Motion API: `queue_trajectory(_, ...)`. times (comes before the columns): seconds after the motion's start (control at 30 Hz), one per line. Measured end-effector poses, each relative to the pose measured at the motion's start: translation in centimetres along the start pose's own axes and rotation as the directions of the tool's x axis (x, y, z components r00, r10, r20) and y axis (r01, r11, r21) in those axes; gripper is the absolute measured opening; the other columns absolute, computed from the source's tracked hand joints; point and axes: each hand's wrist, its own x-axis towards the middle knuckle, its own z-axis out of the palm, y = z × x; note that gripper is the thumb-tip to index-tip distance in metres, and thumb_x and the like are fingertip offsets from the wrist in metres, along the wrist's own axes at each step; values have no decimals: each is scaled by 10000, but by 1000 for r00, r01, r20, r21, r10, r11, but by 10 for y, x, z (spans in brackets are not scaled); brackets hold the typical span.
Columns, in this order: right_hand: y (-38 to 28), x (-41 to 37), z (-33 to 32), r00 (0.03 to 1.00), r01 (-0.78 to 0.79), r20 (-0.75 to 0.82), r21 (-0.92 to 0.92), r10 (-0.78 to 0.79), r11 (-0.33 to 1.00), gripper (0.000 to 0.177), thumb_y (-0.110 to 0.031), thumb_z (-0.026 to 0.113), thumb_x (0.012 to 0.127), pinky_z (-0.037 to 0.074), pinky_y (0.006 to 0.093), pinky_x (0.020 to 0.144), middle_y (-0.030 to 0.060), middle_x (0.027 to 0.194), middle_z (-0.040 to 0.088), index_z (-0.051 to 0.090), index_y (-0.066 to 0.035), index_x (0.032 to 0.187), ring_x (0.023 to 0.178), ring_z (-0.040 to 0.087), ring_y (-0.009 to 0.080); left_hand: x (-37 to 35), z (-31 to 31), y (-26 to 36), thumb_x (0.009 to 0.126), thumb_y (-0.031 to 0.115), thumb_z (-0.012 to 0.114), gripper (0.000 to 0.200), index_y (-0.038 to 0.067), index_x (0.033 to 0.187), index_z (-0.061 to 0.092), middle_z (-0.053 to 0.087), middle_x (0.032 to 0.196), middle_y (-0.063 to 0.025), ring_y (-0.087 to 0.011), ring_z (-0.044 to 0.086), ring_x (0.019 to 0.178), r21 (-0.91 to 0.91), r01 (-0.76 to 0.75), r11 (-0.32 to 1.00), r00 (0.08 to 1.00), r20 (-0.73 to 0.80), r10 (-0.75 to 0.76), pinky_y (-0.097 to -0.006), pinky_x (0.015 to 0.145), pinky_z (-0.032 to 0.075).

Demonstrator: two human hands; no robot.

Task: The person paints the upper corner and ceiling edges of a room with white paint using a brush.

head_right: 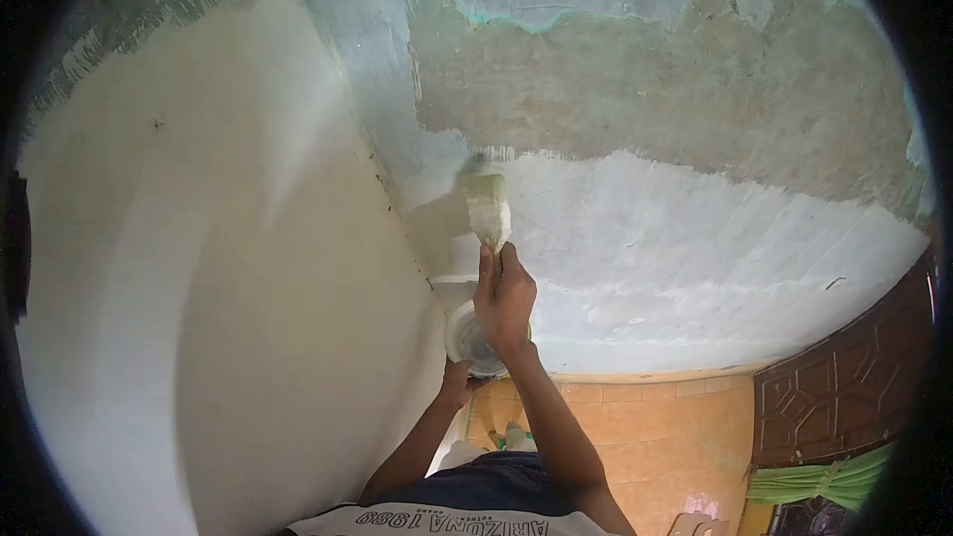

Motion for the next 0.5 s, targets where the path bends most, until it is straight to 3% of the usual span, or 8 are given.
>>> queue_trajectory(0.03,-1,4,0,1000,0,0,-3,0,1000,246,-174,571,1019,413,363,490,114,579,502,578,43,904,523,562,178,1,0,-2,936,22,453,609,218,1484,274,434,1438,-142,-357,555,1248,-3,2,1000,1000,-3,-2,-513,866,619)
queue_trajectory(0.1,-6,18,5,965,249,-80,-24,-250,968,193,-145,595,997,424,390,452,185,625,583,566,1,873,499,575,348,2,0,-3,935,22,449,614,226,1485,270,435,1438,-140,-358,564,1239,-5,22,1000,1000,-7,-22,-510,864,620)
queue_trajectory(0.23,-9,38,14,957,251,-110,-145,-268,957,239,-146,603,993,427,404,442,190,597,582,546,-3,810,491,596,360,8,-8,-7,934,16,432,634,251,1494,251,434,1438,-142,-361,588,1208,15,57,998,998,-25,-57,-501,853,628)
queue_trajectory(0.33,5,41,19,970,178,-157,-59,-186,982,344,-203,599,1008,407,349,415,128,486,499,567,14,743,386,547,216,10,-12,-3,929,3,429,656,250,1503,229,429,1438,-151,-361,598,1196,2,-21,1000,999,42,21,-497,847,635)
queue_trajectory(0.37,5,39,19,970,182,-156,-56,-188,982,344,-203,599,1008,407,349,415,128,486,499,567,14,743,386,547,216,12,-13,-2,929,3,429,656,250,1503,229,429,1438,-151,-361,598,1196,1,-25,1000,999,40,25,-497,847,635)
queue_trajectory(0.43,4,31,18,997,-69,-17,144,72,987,391,-268,578,1025,419,318,397,67,482,508,600,27,769,372,517,138,1,-8,6,921,-9,441,672,247,1505,232,426,1442,-154,-356,589,1211,-30,-22,999,1000,-13,21,-488,849,637)
queue_trajectory(0.5,4,16,15,988,-153,45,244,147,958,398,-294,567,1030,410,302,383,47,489,512,625,37,818,366,499,120,4,-9,3,921,-3,447,641,245,1484,267,447,1430,-137,-349,597,1202,-45,-12,999,999,-45,10,-499,827,639)
